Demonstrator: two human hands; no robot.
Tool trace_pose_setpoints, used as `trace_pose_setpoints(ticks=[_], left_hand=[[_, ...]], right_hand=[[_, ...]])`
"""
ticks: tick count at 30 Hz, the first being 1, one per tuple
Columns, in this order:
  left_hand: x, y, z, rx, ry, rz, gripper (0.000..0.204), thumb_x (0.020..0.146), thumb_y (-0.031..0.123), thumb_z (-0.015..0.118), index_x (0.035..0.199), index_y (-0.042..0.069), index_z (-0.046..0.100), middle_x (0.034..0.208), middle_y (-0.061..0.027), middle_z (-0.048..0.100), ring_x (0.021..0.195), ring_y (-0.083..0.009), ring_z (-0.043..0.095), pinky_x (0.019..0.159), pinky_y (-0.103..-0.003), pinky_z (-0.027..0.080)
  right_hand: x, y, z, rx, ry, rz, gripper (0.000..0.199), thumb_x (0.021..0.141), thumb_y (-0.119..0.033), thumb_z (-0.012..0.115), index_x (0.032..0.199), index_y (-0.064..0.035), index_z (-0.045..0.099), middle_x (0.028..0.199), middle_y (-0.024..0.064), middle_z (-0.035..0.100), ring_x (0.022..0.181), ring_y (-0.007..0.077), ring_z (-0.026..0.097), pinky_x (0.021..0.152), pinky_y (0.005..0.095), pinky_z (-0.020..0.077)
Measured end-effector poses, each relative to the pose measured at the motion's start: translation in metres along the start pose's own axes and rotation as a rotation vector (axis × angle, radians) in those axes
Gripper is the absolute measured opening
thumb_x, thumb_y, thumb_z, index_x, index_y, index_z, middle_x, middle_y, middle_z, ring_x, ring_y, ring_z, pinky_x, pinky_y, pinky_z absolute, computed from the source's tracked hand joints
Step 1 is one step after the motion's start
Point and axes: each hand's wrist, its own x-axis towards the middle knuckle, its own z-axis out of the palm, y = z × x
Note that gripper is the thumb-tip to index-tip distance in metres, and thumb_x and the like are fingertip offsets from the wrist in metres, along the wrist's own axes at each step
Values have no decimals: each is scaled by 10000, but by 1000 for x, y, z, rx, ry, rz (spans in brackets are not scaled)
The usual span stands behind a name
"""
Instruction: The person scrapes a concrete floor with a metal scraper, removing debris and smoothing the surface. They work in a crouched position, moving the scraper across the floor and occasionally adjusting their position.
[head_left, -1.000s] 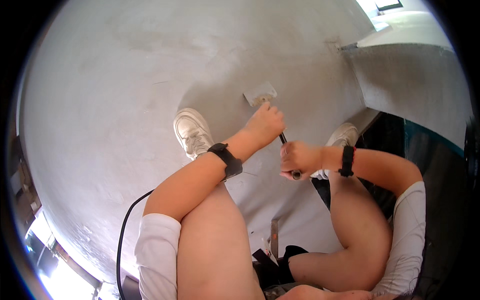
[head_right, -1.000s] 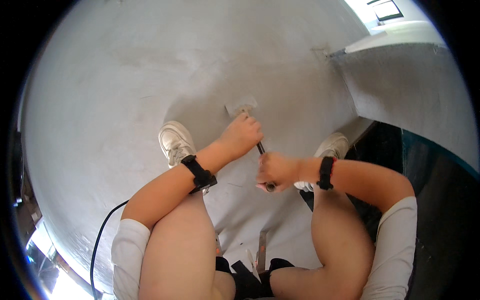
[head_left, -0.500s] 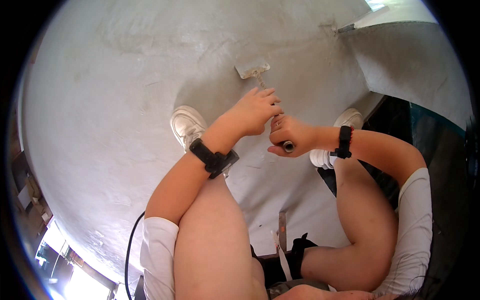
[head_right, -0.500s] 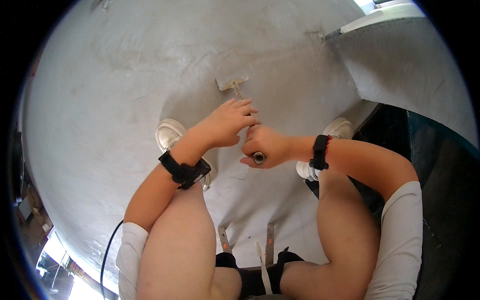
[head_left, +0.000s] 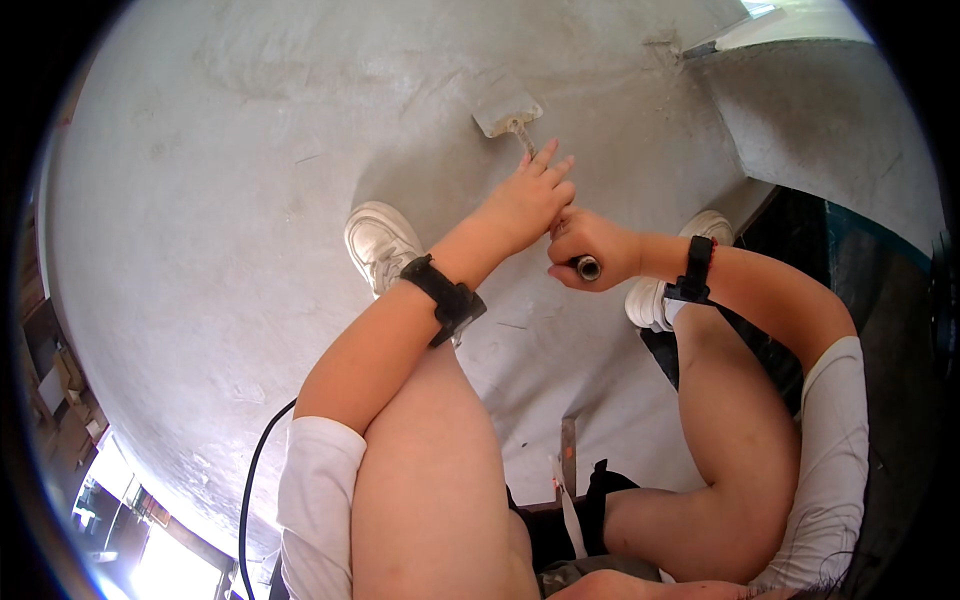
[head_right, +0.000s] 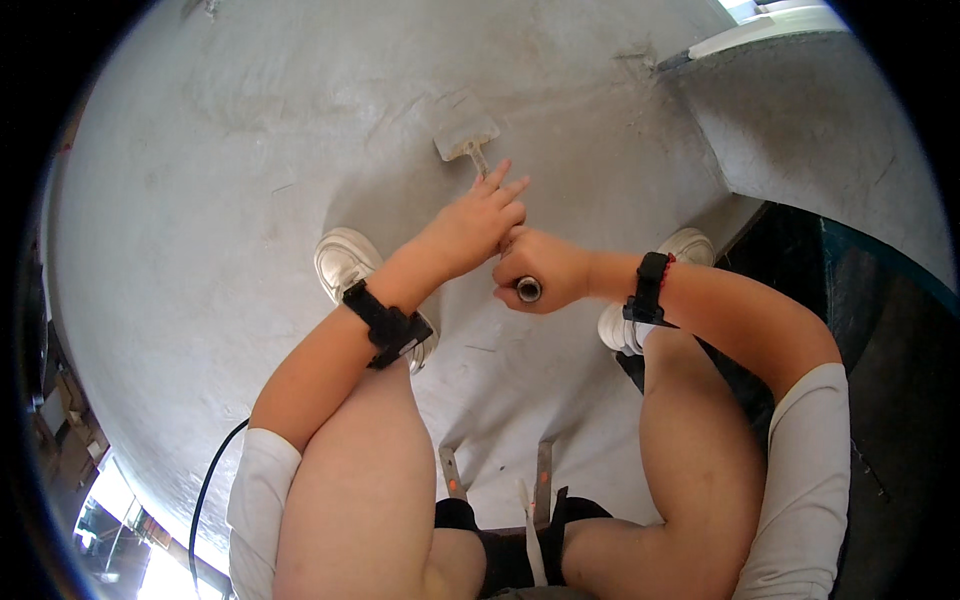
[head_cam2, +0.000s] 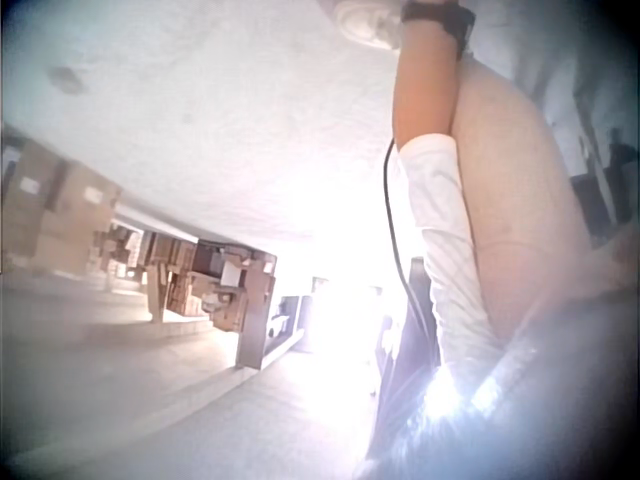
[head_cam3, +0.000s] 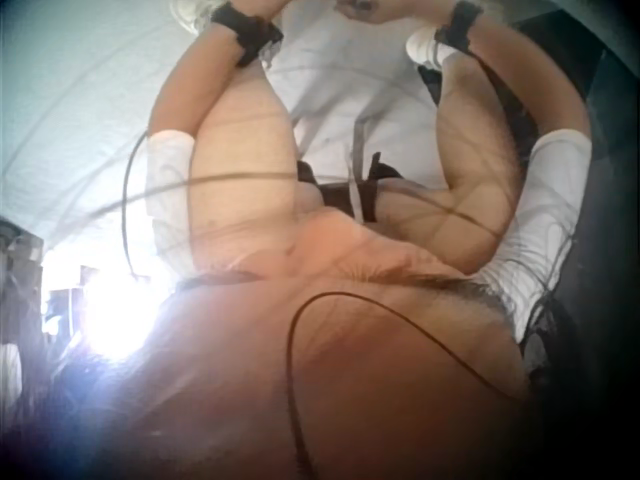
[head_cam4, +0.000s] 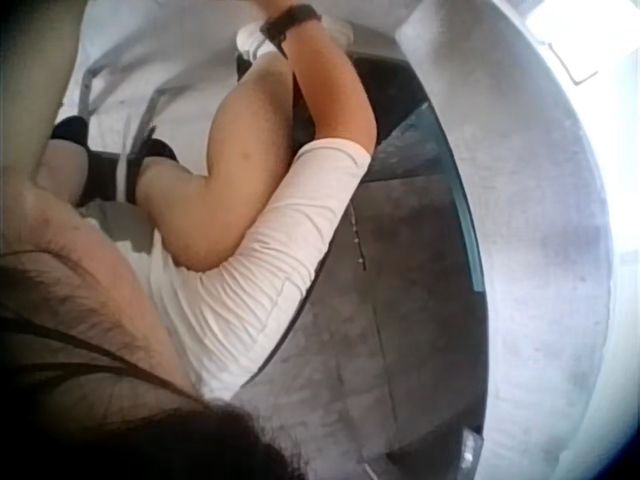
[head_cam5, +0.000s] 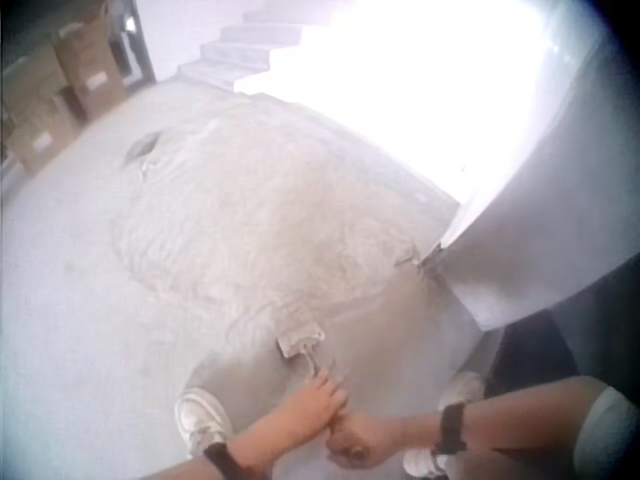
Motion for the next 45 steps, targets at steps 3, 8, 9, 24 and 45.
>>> trace_pose_setpoints(ticks=[3, 8, 9, 24, 45], left_hand=[[1, -1, -1, -7, -14, -2, 226, 790, 146, 650, 936, 29, 524, 1380, -173, 453, 1352, -419, 316, 1043, -539, 378], [1, -3, 3, 6, 11, -4, 238, 782, 144, 658, 939, 26, 524, 1385, -160, 455, 1357, -392, 323, 1045, -530, 375], [1, -5, 2, 1, 9, -3, 236, 784, 146, 656, 939, 26, 525, 1384, -158, 457, 1358, -387, 325, 1045, -528, 375], [-7, 10, -2, 94, -105, 23, 247, 778, 137, 641, 967, 6, 549, 1358, -161, 481, 1345, -356, 351, 1069, -481, 362], [0, -3, -13, -9, -71, -31, 201, 747, 100, 663, 897, 34, 548, 1335, -122, 514, 1347, -316, 362, 1072, -497, 364]], right_hand=[[-1, 1, -2, 5, -62, 26, 261, 698, -62, 638, 524, -61, 443, 553, 111, 510, 642, 347, 491, 673, 407, 411], [-1, 4, 0, 23, -30, 32, 257, 701, -66, 636, 534, -56, 441, 544, 104, 478, 641, 324, 471, 688, 393, 406], [-1, 4, 1, 32, -10, 38, 257, 703, -66, 635, 536, -55, 440, 541, 103, 471, 638, 319, 466, 694, 389, 407], [-6, -10, 26, 55, -6, 113, 276, 724, -100, 658, 543, -78, 451, 555, 82, 490, 636, 299, 471, 744, 368, 396], [9, -8, 9, 72, -42, 153, 265, 745, -136, 666, 558, -75, 489, 589, 77, 496, 696, 281, 444, 739, 373, 376]])
